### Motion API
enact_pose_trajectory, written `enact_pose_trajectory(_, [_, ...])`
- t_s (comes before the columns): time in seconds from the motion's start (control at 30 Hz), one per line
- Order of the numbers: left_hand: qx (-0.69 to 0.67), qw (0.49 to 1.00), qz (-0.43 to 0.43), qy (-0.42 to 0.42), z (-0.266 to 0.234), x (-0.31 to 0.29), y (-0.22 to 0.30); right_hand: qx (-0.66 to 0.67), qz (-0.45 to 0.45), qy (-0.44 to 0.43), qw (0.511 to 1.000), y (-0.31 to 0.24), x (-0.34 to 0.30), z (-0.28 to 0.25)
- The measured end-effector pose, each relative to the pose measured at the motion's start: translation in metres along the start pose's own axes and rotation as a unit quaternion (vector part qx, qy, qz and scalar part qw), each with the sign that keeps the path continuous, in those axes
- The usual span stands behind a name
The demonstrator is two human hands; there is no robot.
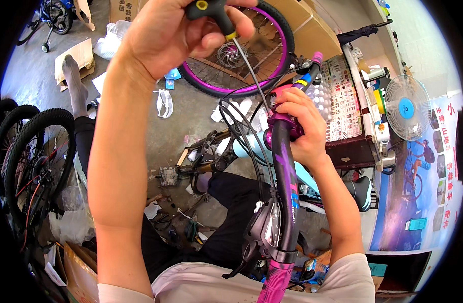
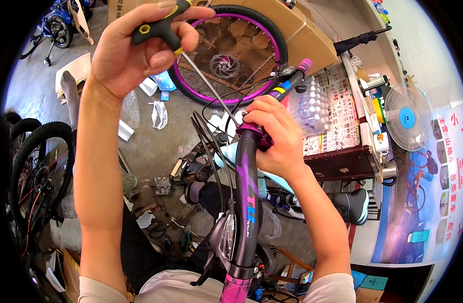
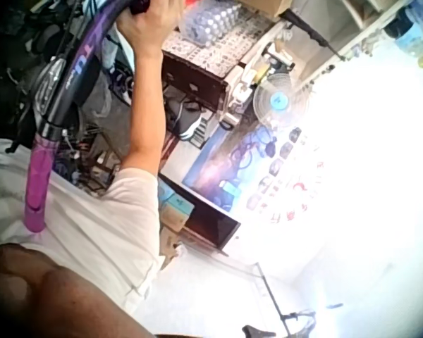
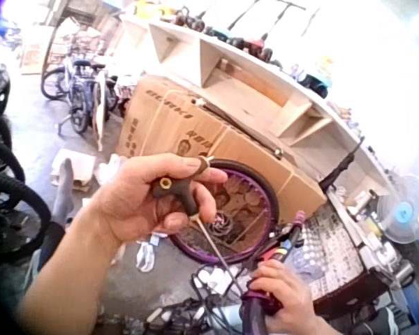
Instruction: The person sits on the floor and assembles a bicycle handlebar. They attach a pink stem clamp to the handlebar, route the brake cables, and secure the clamp using a screwdriver. The person then measures the handlebar with a white strip.
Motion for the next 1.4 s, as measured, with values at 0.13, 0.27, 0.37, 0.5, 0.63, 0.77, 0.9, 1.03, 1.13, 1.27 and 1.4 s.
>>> enact_pose_trajectory(0.13, [0.283, 0.958, 0.042, 0.003, -0.030, 0.010, -0.004, -0.001, 0.006, -0.010, 1.000, -0.002, 0.001, -0.001])
enact_pose_trajectory(0.27, [0.200, 0.960, 0.100, 0.167, -0.008, 0.002, -0.010, -0.001, 0.005, -0.013, 1.000, -0.005, 0.003, 0.000])
enact_pose_trajectory(0.37, [0.172, 0.950, 0.141, 0.219, -0.007, 0.004, -0.017, -0.009, 0.007, -0.015, 1.000, -0.004, 0.002, -0.001])
enact_pose_trajectory(0.5, [0.192, 0.930, 0.185, 0.251, -0.012, 0.008, -0.013, 0.007, 0.002, -0.017, 1.000, -0.002, 0.004, 0.001])
enact_pose_trajectory(0.63, [0.165, 0.920, 0.221, 0.278, -0.019, 0.011, -0.002, 0.013, -0.007, -0.016, 1.000, -0.001, 0.006, 0.004])
enact_pose_trajectory(0.77, [0.116, 0.931, 0.241, 0.247, -0.010, 0.013, -0.009, -0.012, 0.007, -0.016, 1.000, 0.001, 0.002, 0.001])
enact_pose_trajectory(0.9, [0.103, 0.936, 0.236, 0.241, 0.005, 0.014, -0.019, -0.030, 0.004, -0.026, 0.999, -0.003, 0.002, 0.000])
enact_pose_trajectory(1.03, [0.104, 0.946, 0.170, 0.256, 0.011, 0.022, -0.024, -0.015, 0.012, -0.027, 0.999, -0.003, 0.001, 0.000])
enact_pose_trajectory(1.13, [0.101, 0.946, 0.140, 0.274, 0.014, 0.018, -0.025, -0.015, 0.007, -0.026, 1.000, -0.005, 0.004, 0.001])
enact_pose_trajectory(1.27, [0.096, 0.953, 0.140, 0.252, 0.021, 0.019, -0.025, -0.015, 0.013, -0.027, 0.999, -0.002, 0.003, 0.002])
enact_pose_trajectory(1.4, [0.120, 0.948, 0.196, 0.219, 0.025, 0.015, -0.021, -0.016, 0.016, -0.025, 0.999, -0.001, 0.003, 0.001])
Point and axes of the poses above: each hand's wrist, its own x-axis towards the middle knuckle, its own z-axis out of the palm, y = z × x, the point moved 4 cm from there along x, towards the middle knuckle, and after that the axes turned 6 degrees about z, right-handed, at the moved point
